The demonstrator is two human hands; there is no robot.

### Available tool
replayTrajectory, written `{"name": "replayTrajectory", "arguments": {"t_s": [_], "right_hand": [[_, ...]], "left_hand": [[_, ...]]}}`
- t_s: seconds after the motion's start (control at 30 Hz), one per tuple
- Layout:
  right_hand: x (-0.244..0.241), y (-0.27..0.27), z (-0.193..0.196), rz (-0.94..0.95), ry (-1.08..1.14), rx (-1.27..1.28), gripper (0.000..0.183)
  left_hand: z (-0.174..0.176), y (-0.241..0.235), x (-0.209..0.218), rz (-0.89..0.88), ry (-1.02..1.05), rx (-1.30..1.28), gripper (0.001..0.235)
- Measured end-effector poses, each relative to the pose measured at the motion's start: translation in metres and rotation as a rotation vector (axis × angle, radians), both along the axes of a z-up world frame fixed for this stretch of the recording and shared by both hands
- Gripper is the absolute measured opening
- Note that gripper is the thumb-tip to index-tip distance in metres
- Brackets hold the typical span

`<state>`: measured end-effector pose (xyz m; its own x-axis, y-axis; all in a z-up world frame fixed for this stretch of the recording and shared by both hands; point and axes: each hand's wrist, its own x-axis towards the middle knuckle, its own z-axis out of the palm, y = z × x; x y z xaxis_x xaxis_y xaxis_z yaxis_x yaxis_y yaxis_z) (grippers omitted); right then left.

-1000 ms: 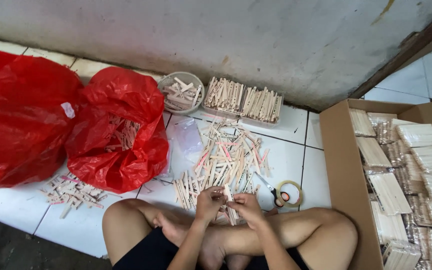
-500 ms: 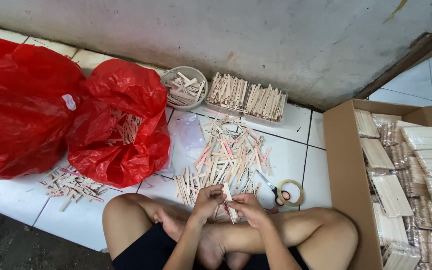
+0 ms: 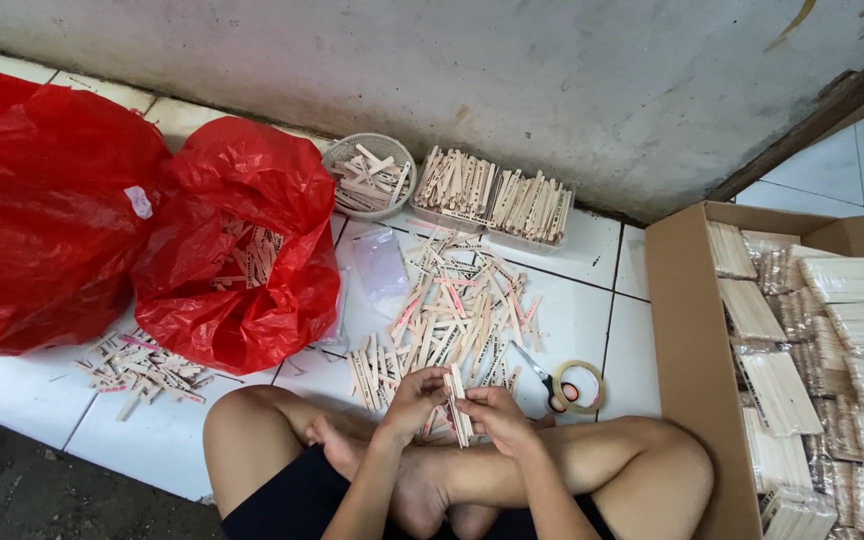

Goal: The person sits on the floor and bundles small wooden sticks together. They use scissors to cut a piece of tape and wrap it around the bundle to secure it. The person then places the finished bundle into a cardboard box.

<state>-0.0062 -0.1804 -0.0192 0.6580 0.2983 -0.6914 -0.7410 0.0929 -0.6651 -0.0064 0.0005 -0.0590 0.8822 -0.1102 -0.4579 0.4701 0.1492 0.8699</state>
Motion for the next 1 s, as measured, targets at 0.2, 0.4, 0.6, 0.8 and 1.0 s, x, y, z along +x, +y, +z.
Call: {"name": "replayTrajectory", "arguments": {"t_s": [0.2, 0.4, 0.6, 0.8, 1.0], "right_hand": [[-0.002, 0.001, -0.013, 0.039, -0.027, -0.25, 0.041], [-0.001, -0.002, -0.002, 0.083, -0.054, -0.098, 0.021], [0.0, -0.005, 0.0, 0.024, 0.019, 0.042, 0.02], [-0.003, -0.001, -0.003, 0.146, -0.081, -0.145, 0.033], [-0.006, 0.001, 0.001, 0.166, -0.11, -0.098, 0.015]], "left_hand": [[0.02, -0.001, -0.004, 0.074, 0.042, 0.091, 0.044], [0.02, 0.0, -0.001, 0.077, -0.003, 0.103, 0.033], [0.041, 0.006, -0.003, 0.019, 0.028, -0.093, 0.032], [-0.003, 0.005, -0.003, 0.112, -0.022, 0.02, 0.039], [0.042, 0.006, -0.005, -0.003, -0.082, 0.075, 0.052]]}}
